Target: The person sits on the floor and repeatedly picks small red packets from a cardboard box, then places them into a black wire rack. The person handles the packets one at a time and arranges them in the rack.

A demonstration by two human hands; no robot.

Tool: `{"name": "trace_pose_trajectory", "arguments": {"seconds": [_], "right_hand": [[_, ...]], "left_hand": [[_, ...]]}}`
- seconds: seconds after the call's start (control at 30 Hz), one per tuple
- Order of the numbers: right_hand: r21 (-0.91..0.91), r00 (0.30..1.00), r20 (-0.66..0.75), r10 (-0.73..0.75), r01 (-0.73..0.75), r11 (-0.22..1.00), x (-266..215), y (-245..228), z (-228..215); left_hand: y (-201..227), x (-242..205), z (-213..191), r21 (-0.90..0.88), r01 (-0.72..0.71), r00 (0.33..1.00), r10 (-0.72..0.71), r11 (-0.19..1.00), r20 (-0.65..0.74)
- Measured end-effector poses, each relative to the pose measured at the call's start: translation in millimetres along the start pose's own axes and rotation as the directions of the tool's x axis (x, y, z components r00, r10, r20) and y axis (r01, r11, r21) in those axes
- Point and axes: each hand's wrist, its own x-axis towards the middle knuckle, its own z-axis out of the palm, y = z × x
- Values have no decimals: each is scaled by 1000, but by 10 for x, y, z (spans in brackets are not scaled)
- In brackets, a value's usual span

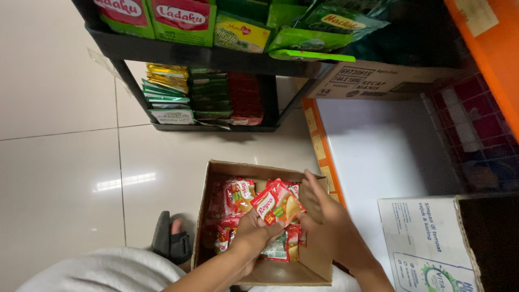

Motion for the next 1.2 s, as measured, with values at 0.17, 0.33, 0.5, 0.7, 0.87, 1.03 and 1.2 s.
{"name": "trace_pose_trajectory", "arguments": {"seconds": [0.17, 0.33, 0.5, 0.7, 0.87, 1.03, 1.2], "right_hand": [[-13, 992, -45, 122, -122, 992, 0, -99, -31], [-92, 983, -99, 156, -165, 982, 9, -62, -5], [82, 986, 12, 165, -166, 983, -24, -157, 37], [41, 975, 11, 223, -223, 974, 13, -204, 4], [175, 971, 4, 238, -235, 956, 75, -67, -101], [345, 947, 147, 287, -321, 882, 80, 81, -154], [286, 952, 27, 306, -300, 910, 81, 48, -192]], "left_hand": [[246, -325, 109, 62, 323, 943, -327, 944, 69], [108, -283, 80, 53, 348, 900, -349, 936, 261], [116, -217, 42, 198, 139, 986, -155, 970, 68], [38, -165, 70, 232, -11, 979, -36, 973, 199], [-12, -55, 69, 228, -57, 991, 27, 972, 132], [120, -23, 15, 259, -264, 961, 230, 929, 154], [224, -36, 81, 276, -389, 915, 334, 879, 225]]}}
